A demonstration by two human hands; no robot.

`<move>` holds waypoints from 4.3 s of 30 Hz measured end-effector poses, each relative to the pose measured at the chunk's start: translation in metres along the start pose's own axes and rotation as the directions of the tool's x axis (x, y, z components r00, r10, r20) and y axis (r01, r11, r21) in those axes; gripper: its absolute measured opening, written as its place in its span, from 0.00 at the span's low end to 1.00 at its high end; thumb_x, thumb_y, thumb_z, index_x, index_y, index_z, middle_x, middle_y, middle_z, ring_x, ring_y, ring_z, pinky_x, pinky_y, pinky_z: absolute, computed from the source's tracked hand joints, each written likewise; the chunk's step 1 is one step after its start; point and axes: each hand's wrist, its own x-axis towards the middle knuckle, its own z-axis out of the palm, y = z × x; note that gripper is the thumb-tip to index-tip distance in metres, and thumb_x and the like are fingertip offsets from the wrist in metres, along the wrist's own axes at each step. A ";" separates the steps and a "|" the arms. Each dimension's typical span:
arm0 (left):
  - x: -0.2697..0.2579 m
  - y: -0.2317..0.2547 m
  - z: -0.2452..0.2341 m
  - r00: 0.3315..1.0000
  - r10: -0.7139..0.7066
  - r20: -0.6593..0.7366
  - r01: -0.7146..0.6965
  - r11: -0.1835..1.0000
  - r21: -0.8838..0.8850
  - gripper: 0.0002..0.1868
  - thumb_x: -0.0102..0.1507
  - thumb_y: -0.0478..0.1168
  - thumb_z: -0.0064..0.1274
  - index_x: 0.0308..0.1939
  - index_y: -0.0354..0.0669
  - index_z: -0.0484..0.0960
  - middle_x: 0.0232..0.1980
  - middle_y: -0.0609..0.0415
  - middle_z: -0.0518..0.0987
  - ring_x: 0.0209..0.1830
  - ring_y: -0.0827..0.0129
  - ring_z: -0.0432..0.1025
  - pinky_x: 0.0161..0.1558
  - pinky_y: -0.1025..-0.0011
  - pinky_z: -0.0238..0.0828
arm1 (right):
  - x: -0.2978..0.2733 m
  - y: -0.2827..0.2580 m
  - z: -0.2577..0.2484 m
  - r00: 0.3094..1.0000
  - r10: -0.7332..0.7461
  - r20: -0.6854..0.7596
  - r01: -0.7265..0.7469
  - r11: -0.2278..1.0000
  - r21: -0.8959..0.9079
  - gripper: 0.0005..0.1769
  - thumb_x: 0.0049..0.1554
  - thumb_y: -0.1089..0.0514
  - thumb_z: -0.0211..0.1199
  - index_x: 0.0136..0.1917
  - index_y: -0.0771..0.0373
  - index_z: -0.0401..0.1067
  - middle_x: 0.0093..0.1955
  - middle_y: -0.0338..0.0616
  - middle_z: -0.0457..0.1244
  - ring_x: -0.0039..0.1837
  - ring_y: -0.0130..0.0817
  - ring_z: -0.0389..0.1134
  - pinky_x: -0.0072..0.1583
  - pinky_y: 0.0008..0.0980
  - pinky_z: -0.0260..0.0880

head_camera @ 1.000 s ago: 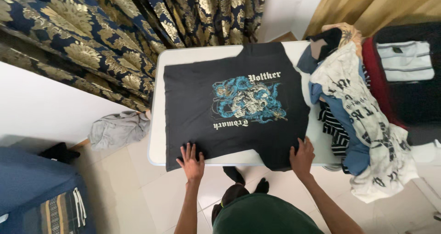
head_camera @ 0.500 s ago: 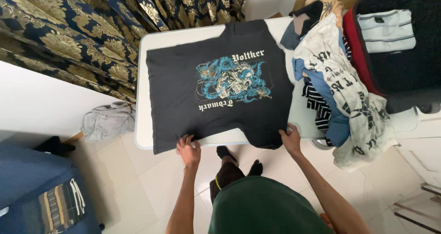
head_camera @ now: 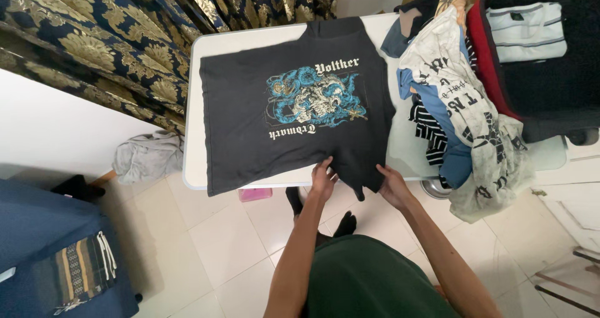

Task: The person takes a black t-shirt from a suitcase, spreads it out on a table, and folds it into a small rectangle by hand.

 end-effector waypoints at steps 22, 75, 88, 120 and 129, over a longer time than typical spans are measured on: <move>-0.039 -0.013 -0.075 0.922 0.388 0.018 -0.271 0.610 0.745 0.15 0.57 0.39 0.69 0.38 0.38 0.77 0.34 0.55 0.83 0.33 0.76 0.74 0.38 0.76 0.72 | 0.008 0.005 -0.046 0.909 -0.397 -0.122 0.291 0.819 -0.495 0.19 0.59 0.59 0.66 0.62 0.69 0.72 0.45 0.41 0.65 0.44 0.28 0.68 0.46 0.31 0.73; -0.080 0.212 -0.245 0.566 0.487 -0.665 -0.562 0.818 0.122 0.15 0.64 0.28 0.58 0.54 0.37 0.75 0.51 0.47 0.78 0.47 0.62 0.75 0.56 0.57 0.78 | 0.017 -0.019 -0.007 0.872 -0.389 -0.298 0.098 0.734 -0.672 0.37 0.56 0.71 0.64 0.77 0.56 0.69 0.70 0.59 0.67 0.52 0.49 0.70 0.47 0.37 0.66; -0.079 0.203 -0.242 0.563 0.380 -0.734 -0.360 0.912 0.196 0.35 0.61 0.24 0.54 0.66 0.43 0.52 0.55 0.37 0.75 0.44 0.50 0.77 0.44 0.55 0.85 | -0.006 -0.013 -0.012 0.896 -0.382 -0.224 0.118 0.693 -0.711 0.36 0.54 0.73 0.61 0.75 0.59 0.67 0.66 0.52 0.66 0.47 0.30 0.70 0.45 0.31 0.72; -0.059 0.204 -0.225 0.726 0.687 0.016 0.296 -0.333 0.895 0.40 0.62 0.49 0.50 0.79 0.52 0.59 0.89 0.53 0.42 0.86 0.37 0.29 0.70 0.21 0.24 | 0.036 -0.017 -0.021 0.841 -0.529 0.113 -0.111 -0.373 -0.921 0.23 0.64 0.45 0.56 0.67 0.55 0.72 0.79 0.40 0.56 0.77 0.50 0.58 0.69 0.57 0.64; -0.063 0.176 -0.148 0.902 0.428 0.052 0.124 -0.373 0.920 0.58 0.57 0.71 0.54 0.82 0.60 0.41 0.86 0.57 0.32 0.84 0.47 0.21 0.73 0.31 0.14 | 0.068 -0.008 0.002 0.920 -0.382 0.087 -0.112 -0.470 -0.876 0.51 0.55 0.23 0.53 0.83 0.45 0.44 0.87 0.45 0.33 0.85 0.56 0.31 0.72 0.73 0.41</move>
